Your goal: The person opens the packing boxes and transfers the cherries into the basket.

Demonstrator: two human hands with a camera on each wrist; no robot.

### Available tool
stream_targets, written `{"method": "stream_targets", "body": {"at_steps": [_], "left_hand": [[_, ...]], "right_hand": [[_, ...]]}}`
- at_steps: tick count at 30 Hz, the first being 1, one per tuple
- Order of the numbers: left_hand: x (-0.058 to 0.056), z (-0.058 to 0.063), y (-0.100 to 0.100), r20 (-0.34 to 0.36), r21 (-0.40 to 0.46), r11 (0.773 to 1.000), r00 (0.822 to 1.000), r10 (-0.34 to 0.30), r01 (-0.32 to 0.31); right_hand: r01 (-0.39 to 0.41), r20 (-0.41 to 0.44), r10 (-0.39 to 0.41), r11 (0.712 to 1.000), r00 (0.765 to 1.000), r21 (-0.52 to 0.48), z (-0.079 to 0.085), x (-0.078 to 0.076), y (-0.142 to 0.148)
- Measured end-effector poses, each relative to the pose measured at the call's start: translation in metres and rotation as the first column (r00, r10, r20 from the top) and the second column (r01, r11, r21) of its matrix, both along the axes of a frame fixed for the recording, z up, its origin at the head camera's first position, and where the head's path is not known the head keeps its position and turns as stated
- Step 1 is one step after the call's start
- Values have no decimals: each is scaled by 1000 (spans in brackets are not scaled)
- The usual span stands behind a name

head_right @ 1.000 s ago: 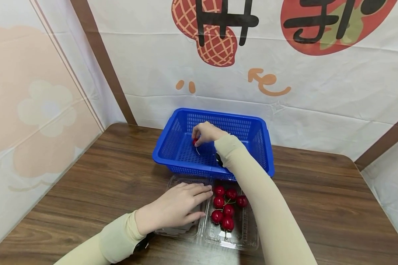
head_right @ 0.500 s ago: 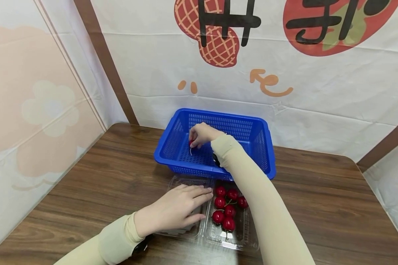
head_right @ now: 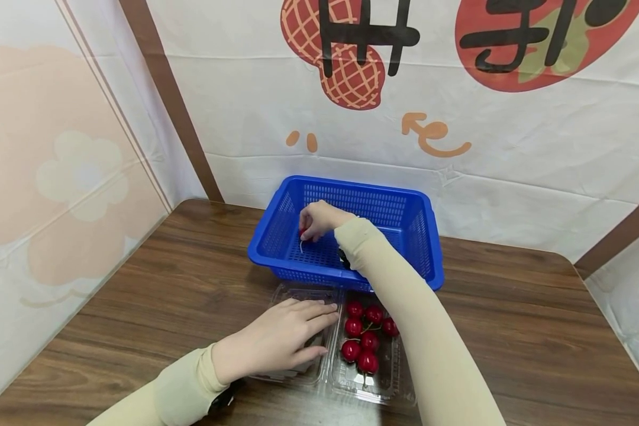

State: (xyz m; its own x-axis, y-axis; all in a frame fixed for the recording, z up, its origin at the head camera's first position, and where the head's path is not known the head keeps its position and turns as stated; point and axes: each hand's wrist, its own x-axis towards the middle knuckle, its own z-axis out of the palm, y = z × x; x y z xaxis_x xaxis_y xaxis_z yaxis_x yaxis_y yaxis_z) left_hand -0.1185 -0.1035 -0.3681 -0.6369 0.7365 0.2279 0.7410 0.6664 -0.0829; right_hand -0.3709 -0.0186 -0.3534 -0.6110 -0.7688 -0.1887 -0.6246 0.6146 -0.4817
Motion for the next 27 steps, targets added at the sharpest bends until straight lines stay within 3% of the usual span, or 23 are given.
{"method": "stream_targets", "body": {"at_steps": [12, 27], "left_hand": [[2, 0, -1, 25, -7, 1000, 1000, 15, -15], [0, -2, -2, -10, 1, 1000, 1000, -7, 7]], "right_hand": [[-13, 28, 13, 1000, 1000, 8, -1, 3, -6], [-12, 86, 14, 1000, 996, -29, -1, -1, -6]]}}
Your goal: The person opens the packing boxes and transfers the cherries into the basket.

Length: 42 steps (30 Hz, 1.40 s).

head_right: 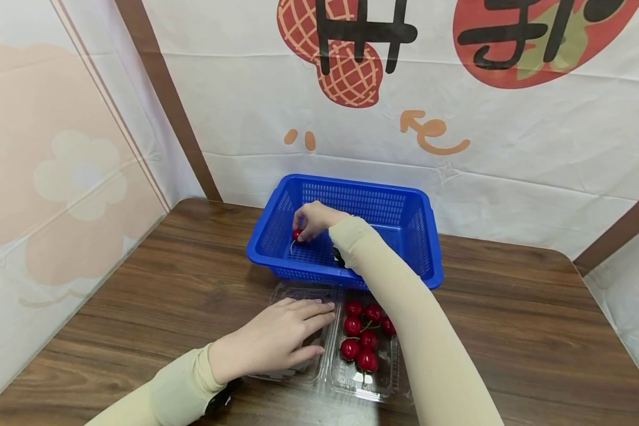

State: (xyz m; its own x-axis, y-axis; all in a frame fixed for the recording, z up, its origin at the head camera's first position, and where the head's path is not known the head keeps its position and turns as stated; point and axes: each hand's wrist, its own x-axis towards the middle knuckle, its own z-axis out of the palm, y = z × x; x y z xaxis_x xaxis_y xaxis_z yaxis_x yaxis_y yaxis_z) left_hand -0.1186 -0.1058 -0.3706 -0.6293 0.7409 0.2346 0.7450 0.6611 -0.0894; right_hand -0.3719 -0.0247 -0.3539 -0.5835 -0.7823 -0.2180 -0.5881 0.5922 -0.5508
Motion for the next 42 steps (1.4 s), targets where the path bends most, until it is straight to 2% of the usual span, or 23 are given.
{"method": "stream_targets", "body": {"at_steps": [14, 34, 42], "left_hand": [[-1, 1, 0, 9, -6, 1000, 1000, 4, -4], [-1, 2, 0, 12, 2, 1000, 1000, 1, -1], [-1, 2, 1, 19, -2, 1000, 1000, 5, -5]], "right_hand": [[13, -59, -12, 1000, 998, 11, 1, 2, -4], [21, -96, -17, 999, 995, 41, 3, 2, -6], [26, -175, -7, 994, 984, 104, 7, 3, -2]]}}
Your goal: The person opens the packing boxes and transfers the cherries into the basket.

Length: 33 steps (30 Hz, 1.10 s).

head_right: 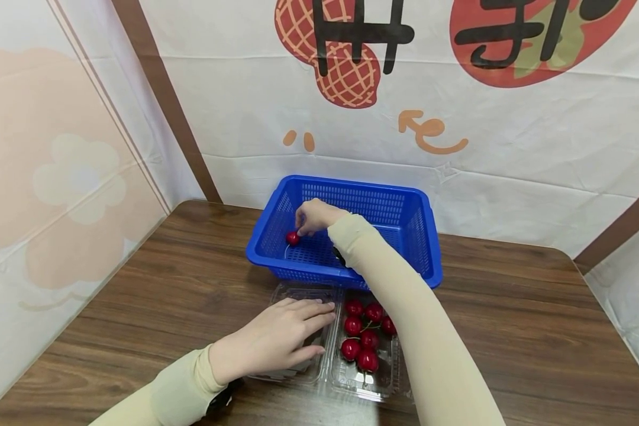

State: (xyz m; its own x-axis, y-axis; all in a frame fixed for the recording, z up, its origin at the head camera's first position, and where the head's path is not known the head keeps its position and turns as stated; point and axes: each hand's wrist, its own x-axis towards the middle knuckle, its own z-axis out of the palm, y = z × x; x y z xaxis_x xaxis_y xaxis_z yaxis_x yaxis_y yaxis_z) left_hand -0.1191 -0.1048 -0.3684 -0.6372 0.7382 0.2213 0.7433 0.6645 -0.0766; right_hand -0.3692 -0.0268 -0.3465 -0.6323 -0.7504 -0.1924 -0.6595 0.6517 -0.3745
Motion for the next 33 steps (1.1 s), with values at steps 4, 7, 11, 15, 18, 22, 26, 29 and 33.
{"method": "stream_targets", "body": {"at_steps": [4, 7, 11, 15, 18, 22, 26, 29, 33], "left_hand": [[0, 0, 2, -3, 1, 1000, 1000, 0, 0], [0, 0, 3, -8, 3, 1000, 1000, 1, -1], [-1, 1, 4, -10, 5, 1000, 1000, 0, 0], [-1, 1, 4, -10, 0, 1000, 1000, 2, -2], [-1, 0, 3, 0, -4, 1000, 1000, 8, -8], [0, 0, 2, 12, 0, 1000, 1000, 11, -11], [0, 1, 3, 10, 2, 1000, 1000, 13, -13], [0, 0, 3, 5, 5, 1000, 1000, 13, -13], [0, 0, 3, -5, 10, 1000, 1000, 8, -8]], "right_hand": [[-1, -26, 2, 1000, 1000, 22, 8, -1, 8], [5, -37, -4, 999, 999, 43, 20, 1, 18], [17, -64, -11, 996, 998, 84, 40, 4, 33], [17, -91, -8, 995, 996, 98, 55, 9, 46], [17, -108, -7, 995, 994, 96, 63, 14, 54], [4, -162, 13, 994, 987, 105, 72, 22, 64], [-30, -214, 53, 994, 975, 106, 81, 32, 74], [-57, -243, 79, 994, 967, 96, 86, 41, 83], [-90, -274, 108, 993, 955, 78, 92, 52, 95]]}}
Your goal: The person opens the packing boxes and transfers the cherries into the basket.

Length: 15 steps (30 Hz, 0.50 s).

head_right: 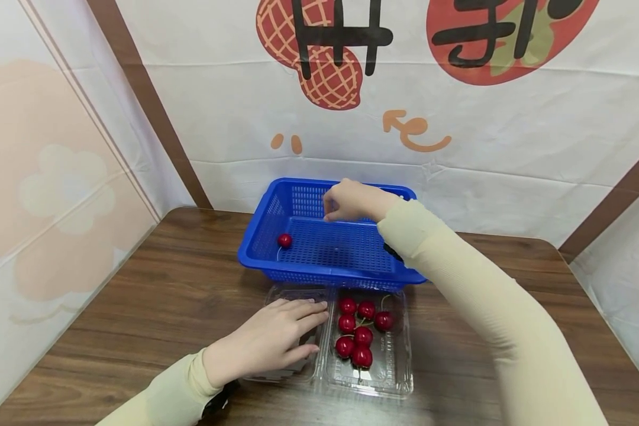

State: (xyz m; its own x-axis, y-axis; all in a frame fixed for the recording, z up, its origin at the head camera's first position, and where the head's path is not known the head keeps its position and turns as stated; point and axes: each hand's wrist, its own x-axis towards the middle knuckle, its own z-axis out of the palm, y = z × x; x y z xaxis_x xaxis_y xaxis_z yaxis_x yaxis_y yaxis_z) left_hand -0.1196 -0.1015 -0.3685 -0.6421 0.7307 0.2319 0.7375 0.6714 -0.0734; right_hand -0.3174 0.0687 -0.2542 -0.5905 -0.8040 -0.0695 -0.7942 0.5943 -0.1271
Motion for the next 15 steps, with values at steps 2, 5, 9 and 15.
{"method": "stream_targets", "body": {"at_steps": [2, 5, 9, 15], "left_hand": [[-1, 0, 1, -6, 4, 1000, 1000, -3, 3], [-1, -1, 1, -7, 9, 1000, 1000, -5, 5], [-2, -1, 2, 2, 12, 1000, 1000, -3, 3], [-2, -1, 2, 0, 18, 1000, 1000, 3, -3]], "right_hand": [[-22, -15, 22, 1000, 1000, -15, 2, 5, 8], [-48, -35, 46, 998, 998, -40, 4, 12, 19], [-54, -57, 50, 997, 997, -56, 8, 23, 33], [-29, -81, 25, 998, 996, -49, 12, 38, 47]]}}
